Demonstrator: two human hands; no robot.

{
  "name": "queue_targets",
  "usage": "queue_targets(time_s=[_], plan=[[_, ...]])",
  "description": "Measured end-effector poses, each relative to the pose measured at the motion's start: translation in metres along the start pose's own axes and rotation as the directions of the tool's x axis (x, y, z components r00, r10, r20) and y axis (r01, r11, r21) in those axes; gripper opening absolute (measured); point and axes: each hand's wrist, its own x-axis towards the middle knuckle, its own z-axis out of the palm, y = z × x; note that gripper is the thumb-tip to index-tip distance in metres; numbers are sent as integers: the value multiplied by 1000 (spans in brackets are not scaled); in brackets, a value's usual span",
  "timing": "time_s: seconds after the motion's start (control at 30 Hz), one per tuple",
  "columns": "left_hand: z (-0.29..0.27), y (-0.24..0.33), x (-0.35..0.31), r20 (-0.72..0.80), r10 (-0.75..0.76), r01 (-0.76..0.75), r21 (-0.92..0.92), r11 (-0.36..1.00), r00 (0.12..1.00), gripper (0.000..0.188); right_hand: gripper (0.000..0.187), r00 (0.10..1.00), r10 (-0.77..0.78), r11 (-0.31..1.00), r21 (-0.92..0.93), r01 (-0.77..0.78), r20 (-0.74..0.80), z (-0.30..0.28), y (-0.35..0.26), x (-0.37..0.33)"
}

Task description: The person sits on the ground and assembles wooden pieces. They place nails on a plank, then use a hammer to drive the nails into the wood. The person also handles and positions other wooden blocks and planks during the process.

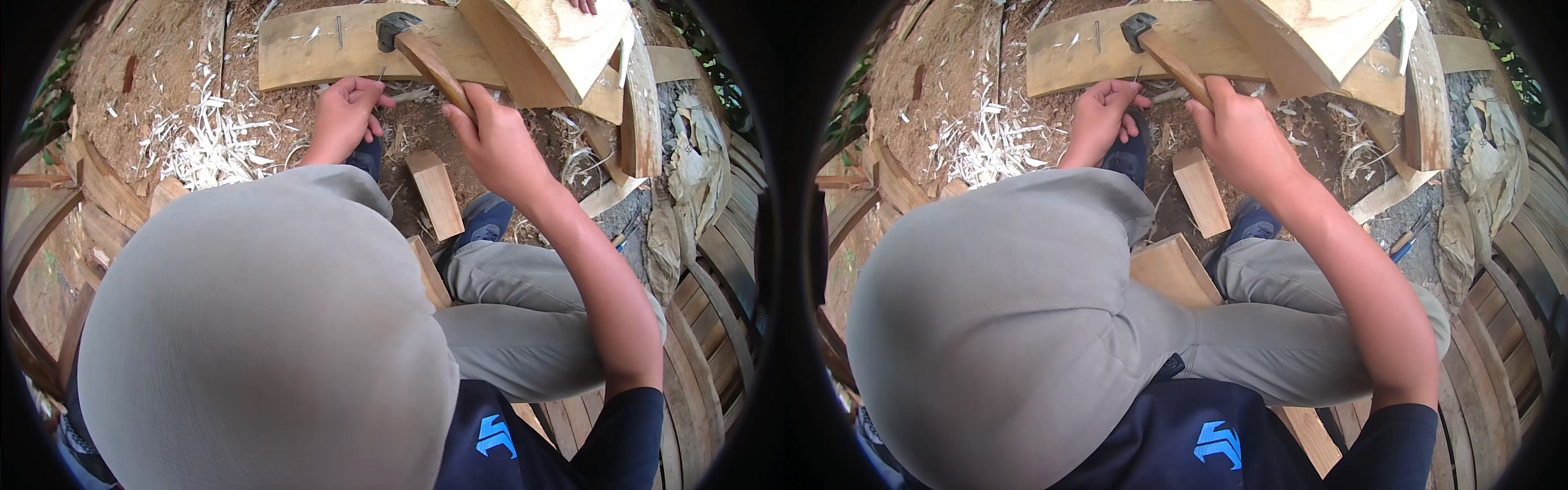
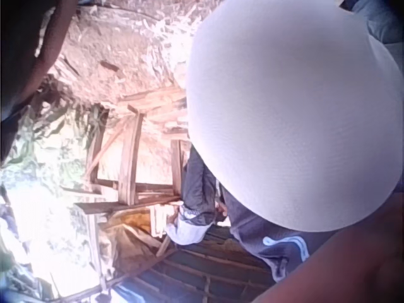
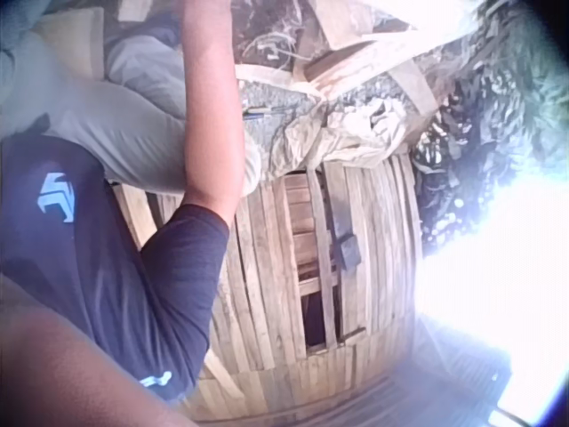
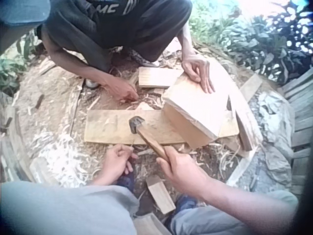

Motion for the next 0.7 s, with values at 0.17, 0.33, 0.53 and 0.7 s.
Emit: queue_targets(time_s=[0.17,0.33,0.53,0.7], plan=[[0,2,-2,-49,12,-12,6,1000,999,23,24,1000,-2,1000,-15,2,8,1,5,-6],[0,0,-1,-51,40,-41,-11,999,998,21,23,998,-46,999,-18,46,-34,11,15,-14],[-1,0,0,-48,27,-28,-8,1000,998,20,22,993,-96,995,-36,94,-62,24,17,-19],[2,1,0,-35,25,-26,-16,1000,999,19,22,995,-42,998,-40,38,-94,31,16,-19]])
